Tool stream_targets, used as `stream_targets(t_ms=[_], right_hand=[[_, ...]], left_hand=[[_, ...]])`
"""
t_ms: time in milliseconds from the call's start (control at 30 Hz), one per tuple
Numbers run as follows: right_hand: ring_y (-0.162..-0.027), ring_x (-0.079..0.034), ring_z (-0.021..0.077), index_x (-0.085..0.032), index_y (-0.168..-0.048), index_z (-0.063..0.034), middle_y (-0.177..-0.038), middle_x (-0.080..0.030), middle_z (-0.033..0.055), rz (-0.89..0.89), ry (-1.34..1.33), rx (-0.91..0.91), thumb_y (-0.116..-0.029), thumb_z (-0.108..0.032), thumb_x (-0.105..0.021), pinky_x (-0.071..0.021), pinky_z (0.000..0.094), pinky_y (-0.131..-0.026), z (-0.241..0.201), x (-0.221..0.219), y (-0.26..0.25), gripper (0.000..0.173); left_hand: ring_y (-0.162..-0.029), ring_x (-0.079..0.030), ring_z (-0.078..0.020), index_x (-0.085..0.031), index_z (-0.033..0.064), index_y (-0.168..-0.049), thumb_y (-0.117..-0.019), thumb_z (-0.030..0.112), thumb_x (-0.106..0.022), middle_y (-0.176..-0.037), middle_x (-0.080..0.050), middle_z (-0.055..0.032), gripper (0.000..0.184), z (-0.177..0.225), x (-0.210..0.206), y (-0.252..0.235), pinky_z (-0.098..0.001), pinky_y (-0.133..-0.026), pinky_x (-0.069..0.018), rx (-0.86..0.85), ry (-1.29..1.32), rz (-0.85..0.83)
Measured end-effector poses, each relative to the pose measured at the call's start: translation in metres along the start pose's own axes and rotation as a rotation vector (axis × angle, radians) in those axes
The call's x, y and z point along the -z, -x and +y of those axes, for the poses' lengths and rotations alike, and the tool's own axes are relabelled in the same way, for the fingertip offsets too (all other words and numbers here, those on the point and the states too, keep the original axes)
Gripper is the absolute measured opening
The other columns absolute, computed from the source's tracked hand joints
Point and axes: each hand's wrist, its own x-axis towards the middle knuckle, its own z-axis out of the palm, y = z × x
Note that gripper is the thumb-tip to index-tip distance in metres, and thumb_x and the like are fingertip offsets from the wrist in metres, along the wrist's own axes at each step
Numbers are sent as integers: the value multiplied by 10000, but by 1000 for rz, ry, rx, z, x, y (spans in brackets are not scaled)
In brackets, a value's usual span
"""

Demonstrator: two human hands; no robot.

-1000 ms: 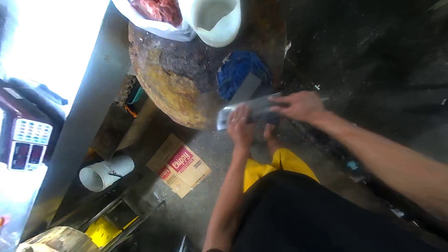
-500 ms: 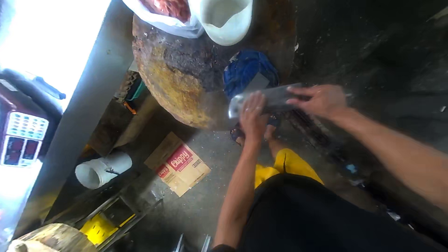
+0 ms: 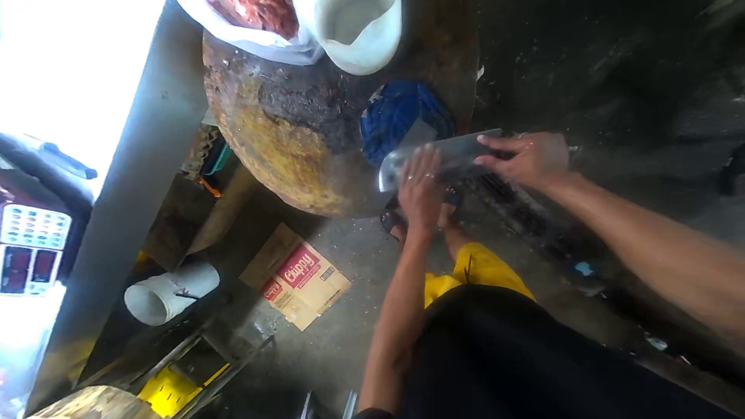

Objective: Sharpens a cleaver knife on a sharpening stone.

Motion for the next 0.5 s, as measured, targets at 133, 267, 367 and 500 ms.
stream_targets(t_ms=[133, 267, 367, 500], right_hand=[[-893, -732, 341, -642, -1367, -473, -988, -777, 86, -195, -57, 133, -955, -705, -508, -552, 639, -764, -106, -68, 1, 491], [-889, -718, 327, -636, -1396, -406, -944, -760, 107, -384, -151, 376, -1015, -592, -510, -539, 576, -828, -169, -110, 2, 442], [-913, -729, 353, -634, -1392, -432, -988, -769, 115, -305, -145, 264, -986, -613, -547, -549, 626, -807, -104, -67, -3, 454], [-920, -739, 392, -677, -1348, -418, -1052, -779, 127, -47, -37, 48, -932, -700, -578, -538, 677, -752, -1, 1, -6, 512]], left_hand=[[-1400, -532, -214, -704, 159, -1320, -858, 236, -812, -1446, -623, -21, 481, -89, 70, 86, -470, -1214, -394, 127, -164, 129], [-1286, -633, -318, -747, 12, -1195, -757, 192, -842, -1307, -696, -168, 483, -108, 111, 140, -500, -1155, -438, 304, -306, 266], [-1328, -596, -311, -735, 27, -1216, -785, 171, -839, -1351, -672, -158, 467, -61, 70, 91, -501, -1181, -402, 242, -181, 213], [-1438, -484, -253, -677, 93, -1341, -846, 110, -782, -1475, -595, -78, 507, 6, 9, 3, -485, -1236, -315, 47, -15, 16]])
